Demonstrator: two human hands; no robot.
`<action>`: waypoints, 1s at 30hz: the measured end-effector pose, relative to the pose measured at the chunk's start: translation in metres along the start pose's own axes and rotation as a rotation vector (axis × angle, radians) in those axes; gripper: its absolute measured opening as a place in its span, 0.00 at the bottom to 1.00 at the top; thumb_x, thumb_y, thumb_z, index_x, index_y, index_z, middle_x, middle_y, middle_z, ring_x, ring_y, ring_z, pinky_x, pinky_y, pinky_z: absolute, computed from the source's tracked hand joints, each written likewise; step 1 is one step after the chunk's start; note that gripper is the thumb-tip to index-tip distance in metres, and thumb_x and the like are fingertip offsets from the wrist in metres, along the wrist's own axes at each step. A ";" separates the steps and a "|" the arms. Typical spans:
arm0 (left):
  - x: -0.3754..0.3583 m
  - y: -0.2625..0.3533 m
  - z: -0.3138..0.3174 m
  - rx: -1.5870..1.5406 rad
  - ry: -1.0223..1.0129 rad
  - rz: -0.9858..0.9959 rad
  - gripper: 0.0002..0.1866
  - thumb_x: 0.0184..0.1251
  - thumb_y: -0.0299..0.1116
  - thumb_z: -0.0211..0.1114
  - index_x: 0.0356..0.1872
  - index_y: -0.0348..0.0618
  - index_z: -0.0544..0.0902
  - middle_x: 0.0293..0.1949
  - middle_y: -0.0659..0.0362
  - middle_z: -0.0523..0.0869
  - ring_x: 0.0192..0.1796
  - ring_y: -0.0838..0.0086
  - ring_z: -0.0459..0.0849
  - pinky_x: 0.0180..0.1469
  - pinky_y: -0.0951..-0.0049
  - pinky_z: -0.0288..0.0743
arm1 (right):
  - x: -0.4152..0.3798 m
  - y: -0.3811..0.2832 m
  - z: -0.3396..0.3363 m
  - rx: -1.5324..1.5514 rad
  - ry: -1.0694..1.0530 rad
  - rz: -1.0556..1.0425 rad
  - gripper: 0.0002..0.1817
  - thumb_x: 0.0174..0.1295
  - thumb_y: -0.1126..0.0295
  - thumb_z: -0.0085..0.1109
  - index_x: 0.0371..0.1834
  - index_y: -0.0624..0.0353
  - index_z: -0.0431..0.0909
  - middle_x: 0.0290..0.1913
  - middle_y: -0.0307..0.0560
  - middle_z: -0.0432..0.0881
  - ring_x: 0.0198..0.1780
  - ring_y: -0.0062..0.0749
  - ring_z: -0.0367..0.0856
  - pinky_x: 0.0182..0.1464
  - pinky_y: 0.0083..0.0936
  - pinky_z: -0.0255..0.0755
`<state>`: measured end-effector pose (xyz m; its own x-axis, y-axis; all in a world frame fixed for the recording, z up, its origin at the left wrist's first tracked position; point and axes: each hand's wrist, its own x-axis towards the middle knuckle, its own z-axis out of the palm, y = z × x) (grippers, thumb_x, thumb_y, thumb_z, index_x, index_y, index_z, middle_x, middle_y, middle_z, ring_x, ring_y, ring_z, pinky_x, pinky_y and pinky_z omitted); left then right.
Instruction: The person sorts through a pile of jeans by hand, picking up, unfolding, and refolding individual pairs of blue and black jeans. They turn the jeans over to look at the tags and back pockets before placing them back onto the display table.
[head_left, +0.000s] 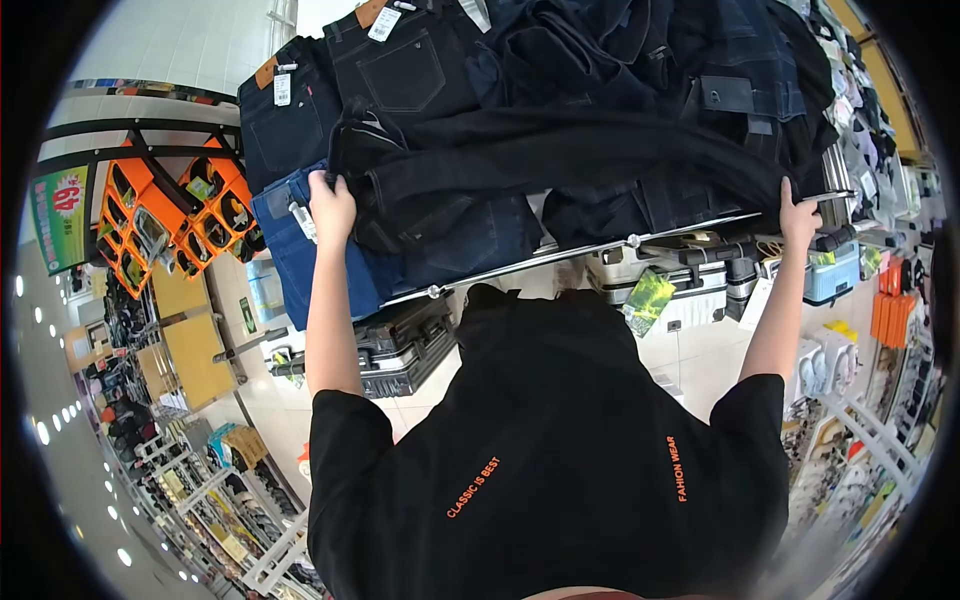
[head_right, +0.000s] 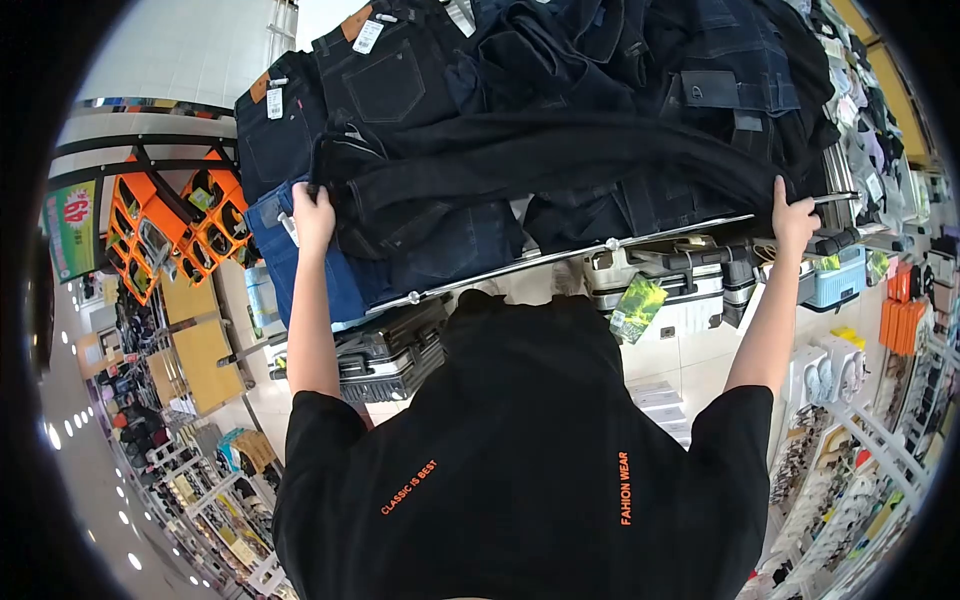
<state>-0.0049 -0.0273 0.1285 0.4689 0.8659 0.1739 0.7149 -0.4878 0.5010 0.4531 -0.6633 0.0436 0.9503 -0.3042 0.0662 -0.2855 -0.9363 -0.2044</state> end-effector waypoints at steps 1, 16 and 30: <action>0.009 -0.025 0.009 -0.155 0.033 -0.004 0.11 0.70 0.30 0.62 0.46 0.34 0.75 0.40 0.50 0.85 0.47 0.62 0.85 0.51 0.63 0.75 | 0.017 0.016 0.012 0.054 -0.031 0.003 0.52 0.56 0.27 0.54 0.71 0.62 0.66 0.66 0.76 0.68 0.67 0.66 0.70 0.67 0.46 0.66; 0.001 -0.049 -0.081 -1.053 -0.168 -0.526 0.16 0.75 0.40 0.62 0.51 0.38 0.78 0.44 0.56 0.88 0.44 0.68 0.87 0.47 0.66 0.82 | 0.053 0.082 -0.013 1.025 -0.026 -0.168 0.17 0.70 0.64 0.63 0.52 0.66 0.82 0.41 0.47 0.86 0.40 0.24 0.84 0.45 0.20 0.77; -0.056 -0.078 -0.067 -1.198 -0.398 -0.346 0.21 0.77 0.31 0.57 0.66 0.32 0.70 0.62 0.49 0.79 0.65 0.64 0.77 0.69 0.61 0.68 | 0.024 0.094 0.058 0.690 -0.156 -0.278 0.40 0.61 0.62 0.69 0.72 0.67 0.62 0.66 0.59 0.74 0.63 0.41 0.77 0.62 0.32 0.72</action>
<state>-0.1214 -0.0303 0.1366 0.6226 0.7336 -0.2725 0.0225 0.3313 0.9433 0.4559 -0.7487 -0.0306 0.9971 0.0031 0.0759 0.0604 -0.6371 -0.7684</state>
